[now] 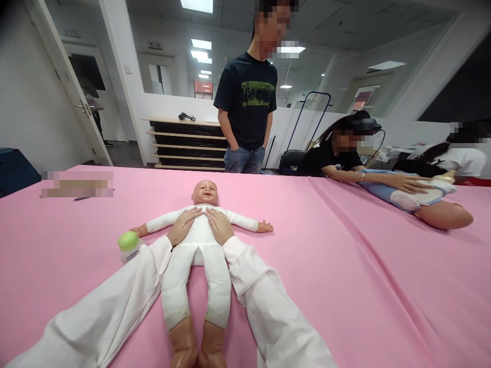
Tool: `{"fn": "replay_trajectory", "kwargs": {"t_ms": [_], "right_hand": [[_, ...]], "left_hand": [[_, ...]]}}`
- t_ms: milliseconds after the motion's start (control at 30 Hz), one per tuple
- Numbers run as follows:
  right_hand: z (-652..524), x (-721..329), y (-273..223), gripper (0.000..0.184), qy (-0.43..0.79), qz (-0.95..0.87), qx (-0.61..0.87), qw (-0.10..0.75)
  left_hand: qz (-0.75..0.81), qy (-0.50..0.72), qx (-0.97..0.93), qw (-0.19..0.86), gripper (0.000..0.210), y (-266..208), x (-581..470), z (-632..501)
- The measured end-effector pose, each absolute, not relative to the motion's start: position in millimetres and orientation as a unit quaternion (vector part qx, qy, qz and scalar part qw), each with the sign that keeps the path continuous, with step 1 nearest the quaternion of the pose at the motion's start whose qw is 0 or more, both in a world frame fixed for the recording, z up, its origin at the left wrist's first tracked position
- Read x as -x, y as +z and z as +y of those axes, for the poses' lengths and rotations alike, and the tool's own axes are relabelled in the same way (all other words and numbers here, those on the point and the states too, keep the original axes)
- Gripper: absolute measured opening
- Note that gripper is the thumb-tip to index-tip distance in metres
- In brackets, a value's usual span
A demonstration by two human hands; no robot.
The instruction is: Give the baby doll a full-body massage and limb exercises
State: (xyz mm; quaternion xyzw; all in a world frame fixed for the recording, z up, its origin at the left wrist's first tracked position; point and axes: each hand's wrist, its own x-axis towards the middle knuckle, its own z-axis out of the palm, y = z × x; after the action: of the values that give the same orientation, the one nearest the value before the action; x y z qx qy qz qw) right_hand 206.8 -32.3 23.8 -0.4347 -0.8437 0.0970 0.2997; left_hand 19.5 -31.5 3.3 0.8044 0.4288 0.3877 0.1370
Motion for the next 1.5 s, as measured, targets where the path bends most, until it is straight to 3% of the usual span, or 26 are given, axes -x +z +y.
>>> {"fn": "replay_trajectory", "kwargs": {"t_ms": [267,567,700,800,900,1167,1500], "right_hand": [[-27,-207,19,0.04,0.104,-0.789,0.524,0.303],[-32,-212,18,0.042,0.086,-0.72,0.602,0.334],[-39,-211,24,0.04,0.087,-0.768,0.541,0.333],[-41,-208,28,0.036,0.096,-0.811,0.482,0.317],[-40,-208,28,0.038,0.102,-0.832,0.449,0.309],[-26,-212,18,0.042,0.124,-0.8,0.495,0.315],[-25,-220,12,0.044,0.039,-0.679,0.684,0.265]], "left_hand": [[0.536,0.333,-0.767,0.117,0.041,9,-22,-34],[0.669,0.377,-0.639,-0.046,0.035,8,-16,-37],[0.567,0.429,-0.702,-0.047,0.036,7,-16,-40],[0.436,0.443,-0.783,-0.008,0.037,8,-17,-42],[0.403,0.415,-0.815,0.048,0.037,10,-17,-42],[0.535,0.321,-0.778,0.075,0.041,8,-19,-34],[0.696,0.308,-0.641,-0.1,0.038,1,-8,-31]]}}
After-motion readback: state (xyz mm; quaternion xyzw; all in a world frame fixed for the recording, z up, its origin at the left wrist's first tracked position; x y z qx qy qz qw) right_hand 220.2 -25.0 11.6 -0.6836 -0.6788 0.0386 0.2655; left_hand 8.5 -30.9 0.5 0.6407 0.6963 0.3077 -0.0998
